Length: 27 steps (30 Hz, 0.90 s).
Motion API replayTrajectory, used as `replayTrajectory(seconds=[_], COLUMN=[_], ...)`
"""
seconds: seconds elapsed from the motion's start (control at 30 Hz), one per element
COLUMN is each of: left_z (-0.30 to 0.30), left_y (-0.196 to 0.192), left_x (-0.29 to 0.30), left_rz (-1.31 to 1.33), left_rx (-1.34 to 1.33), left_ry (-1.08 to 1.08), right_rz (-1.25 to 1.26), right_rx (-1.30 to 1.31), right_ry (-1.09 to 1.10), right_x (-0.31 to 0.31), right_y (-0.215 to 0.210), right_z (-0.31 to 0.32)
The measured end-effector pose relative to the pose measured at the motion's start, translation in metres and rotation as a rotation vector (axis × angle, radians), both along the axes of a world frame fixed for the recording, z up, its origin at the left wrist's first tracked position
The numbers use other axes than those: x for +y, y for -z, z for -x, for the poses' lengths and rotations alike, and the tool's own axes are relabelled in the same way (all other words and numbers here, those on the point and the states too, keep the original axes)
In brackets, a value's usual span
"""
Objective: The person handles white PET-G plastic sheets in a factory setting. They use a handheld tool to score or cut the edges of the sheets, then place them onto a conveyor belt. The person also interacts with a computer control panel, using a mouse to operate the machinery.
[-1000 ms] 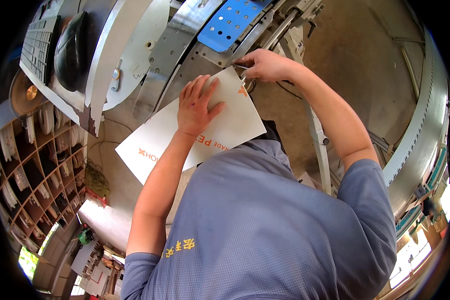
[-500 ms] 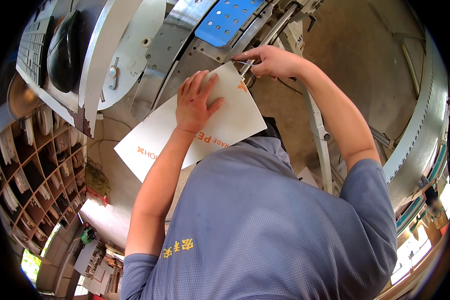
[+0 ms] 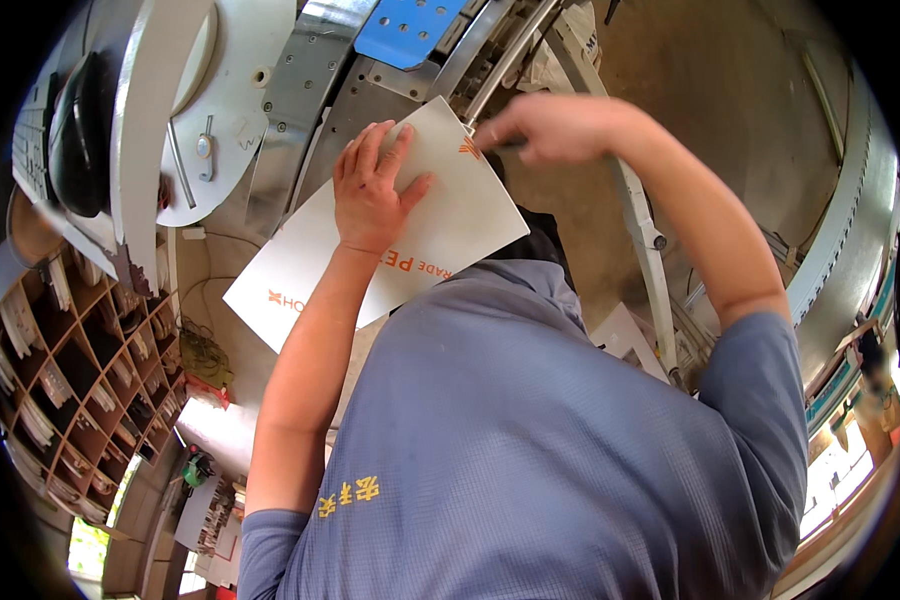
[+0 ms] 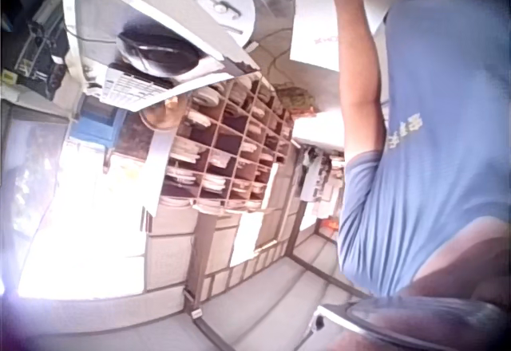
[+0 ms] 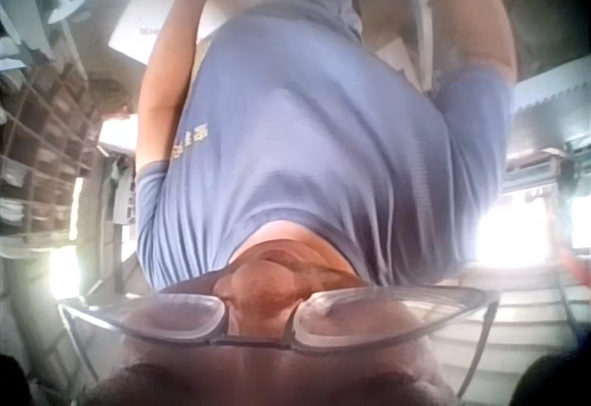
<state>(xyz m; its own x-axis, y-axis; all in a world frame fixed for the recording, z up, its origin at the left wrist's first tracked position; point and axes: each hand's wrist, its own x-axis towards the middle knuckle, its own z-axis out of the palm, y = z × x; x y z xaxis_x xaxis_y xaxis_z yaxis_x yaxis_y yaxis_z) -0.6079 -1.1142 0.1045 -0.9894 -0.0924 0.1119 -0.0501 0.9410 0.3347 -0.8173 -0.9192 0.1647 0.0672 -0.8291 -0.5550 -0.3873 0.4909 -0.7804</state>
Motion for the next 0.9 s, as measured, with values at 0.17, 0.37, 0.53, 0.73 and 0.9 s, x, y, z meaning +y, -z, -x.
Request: replayTrajectory(seconds=[0.17, 0.37, 0.53, 0.73, 0.9], left_z=[0.001, -0.001, -0.002, -0.001, 0.000], left_y=[0.001, 0.001, 0.001, 0.002, 0.002], left_x=[0.000, -0.001, -0.001, 0.000, 0.001], left_rz=[0.008, -0.003, -0.004, -0.005, -0.004], left_rx=[0.011, -0.011, 0.004, 0.019, 0.001], left_ry=[-0.004, 0.005, 0.019, 0.012, 0.001], right_rz=[-0.341, 0.099, 0.118, 0.211, 0.012], right_rx=[-0.237, -0.033, 0.096, 0.241, 0.168], right_ry=[-0.286, 0.348, 0.311, 0.162, 0.072], right_x=[0.093, 0.037, -0.017, -0.029, 0.026], right_y=[-0.011, 0.001, 0.005, 0.019, 0.001], right_z=[-0.063, -0.008, 0.008, 0.004, -0.042])
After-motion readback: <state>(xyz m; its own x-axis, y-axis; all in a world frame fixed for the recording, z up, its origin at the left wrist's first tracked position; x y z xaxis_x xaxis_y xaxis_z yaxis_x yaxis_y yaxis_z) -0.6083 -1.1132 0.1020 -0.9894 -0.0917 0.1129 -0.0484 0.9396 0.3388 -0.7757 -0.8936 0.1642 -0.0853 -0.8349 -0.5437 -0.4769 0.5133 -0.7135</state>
